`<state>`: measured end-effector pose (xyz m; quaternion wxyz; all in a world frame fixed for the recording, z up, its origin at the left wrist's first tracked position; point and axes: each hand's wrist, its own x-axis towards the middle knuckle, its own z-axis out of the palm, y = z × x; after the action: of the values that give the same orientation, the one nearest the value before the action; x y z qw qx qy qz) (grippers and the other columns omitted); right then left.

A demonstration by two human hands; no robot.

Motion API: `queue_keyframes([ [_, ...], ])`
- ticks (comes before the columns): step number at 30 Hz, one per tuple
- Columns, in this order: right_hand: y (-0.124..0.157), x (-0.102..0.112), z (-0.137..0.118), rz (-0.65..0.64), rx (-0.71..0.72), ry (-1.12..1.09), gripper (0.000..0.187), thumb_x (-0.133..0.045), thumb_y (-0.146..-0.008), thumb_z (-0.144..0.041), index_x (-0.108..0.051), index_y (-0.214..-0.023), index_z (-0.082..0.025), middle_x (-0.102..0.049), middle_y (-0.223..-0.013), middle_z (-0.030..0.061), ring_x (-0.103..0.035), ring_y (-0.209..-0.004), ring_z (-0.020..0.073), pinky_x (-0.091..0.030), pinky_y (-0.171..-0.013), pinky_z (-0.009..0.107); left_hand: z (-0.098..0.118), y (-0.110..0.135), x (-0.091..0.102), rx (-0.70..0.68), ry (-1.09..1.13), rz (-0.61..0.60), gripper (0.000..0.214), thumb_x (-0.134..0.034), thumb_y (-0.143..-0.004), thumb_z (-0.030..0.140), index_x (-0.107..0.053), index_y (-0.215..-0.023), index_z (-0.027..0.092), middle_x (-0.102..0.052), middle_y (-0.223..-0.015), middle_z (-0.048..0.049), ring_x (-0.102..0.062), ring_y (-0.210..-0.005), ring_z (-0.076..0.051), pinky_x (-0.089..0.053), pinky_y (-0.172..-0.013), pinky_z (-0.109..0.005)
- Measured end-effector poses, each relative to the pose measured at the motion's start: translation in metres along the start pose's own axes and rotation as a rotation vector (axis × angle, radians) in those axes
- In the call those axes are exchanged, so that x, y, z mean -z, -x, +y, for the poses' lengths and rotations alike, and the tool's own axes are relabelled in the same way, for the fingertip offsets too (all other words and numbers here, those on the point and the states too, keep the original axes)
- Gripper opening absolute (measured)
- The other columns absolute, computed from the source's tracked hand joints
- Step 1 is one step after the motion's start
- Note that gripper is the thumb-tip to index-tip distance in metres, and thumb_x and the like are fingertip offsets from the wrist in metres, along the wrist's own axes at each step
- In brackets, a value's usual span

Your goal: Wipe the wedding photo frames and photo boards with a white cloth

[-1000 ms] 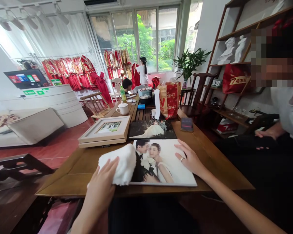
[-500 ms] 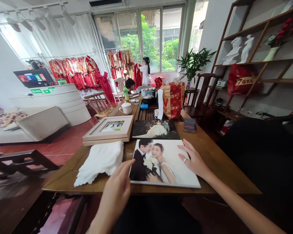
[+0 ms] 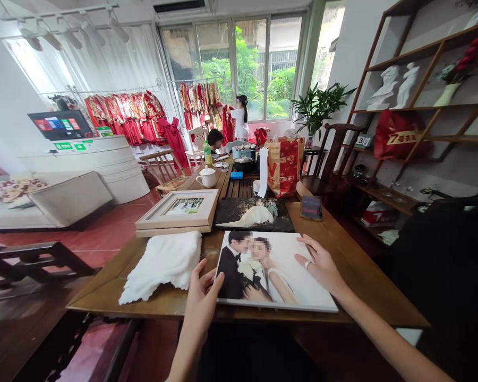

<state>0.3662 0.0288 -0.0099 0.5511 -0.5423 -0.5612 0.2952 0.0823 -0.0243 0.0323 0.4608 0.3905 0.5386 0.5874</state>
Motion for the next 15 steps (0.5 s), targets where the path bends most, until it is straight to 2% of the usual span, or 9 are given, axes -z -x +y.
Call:
queue_keyframes([
  [4, 0.011, -0.007, -0.016, 0.036, -0.110, -0.207, 0.051, -0.073, -0.066, -0.040, -0.056, -0.112, -0.023, -0.051, -0.136, 0.0126, -0.052, -0.121, 0.0329, -0.051, -0.093, 0.048, 0.007, 0.010, -0.005, 0.049, 0.248, 0.055, 0.073, -0.079, -0.061, 0.030, -0.047, -0.125, 0.017, -0.066, -0.108, -0.0102, -0.063, -0.100, -0.023, -0.049, -0.088, -0.033],
  [7, 0.019, -0.018, -0.034, 0.094, -0.137, -0.295, 0.055, -0.072, -0.067, -0.038, -0.054, -0.116, -0.022, -0.057, -0.129, 0.0133, -0.054, -0.118, 0.0329, -0.052, -0.092, 0.048, 0.015, 0.020, -0.013, -0.005, 0.357, 0.128, 0.065, -0.081, -0.058, 0.028, -0.055, -0.117, 0.017, -0.066, -0.109, -0.0081, -0.061, -0.106, -0.024, -0.050, -0.089, -0.030],
  [12, 0.021, -0.045, -0.059, 0.189, -0.111, -0.397, 0.066, -0.071, -0.066, -0.039, -0.046, -0.125, -0.021, -0.042, -0.143, 0.0145, -0.043, -0.129, 0.0308, -0.044, -0.102, 0.045, 0.043, 0.030, -0.035, -0.207, 0.345, 0.236, 0.051, -0.075, -0.068, 0.034, -0.057, -0.113, 0.018, -0.066, -0.109, -0.0074, -0.059, -0.108, -0.023, -0.047, -0.094, -0.032],
  [15, 0.018, -0.064, -0.073, 0.188, -0.042, -0.387, 0.071, -0.064, -0.073, -0.041, -0.036, -0.136, -0.022, -0.034, -0.148, 0.0138, -0.037, -0.133, 0.0293, -0.041, -0.104, 0.046, 0.069, 0.031, -0.048, -0.312, 0.295, 0.302, 0.050, -0.074, -0.071, 0.033, -0.058, -0.115, 0.016, -0.067, -0.105, -0.0081, -0.063, -0.102, -0.023, -0.050, -0.090, -0.032],
])
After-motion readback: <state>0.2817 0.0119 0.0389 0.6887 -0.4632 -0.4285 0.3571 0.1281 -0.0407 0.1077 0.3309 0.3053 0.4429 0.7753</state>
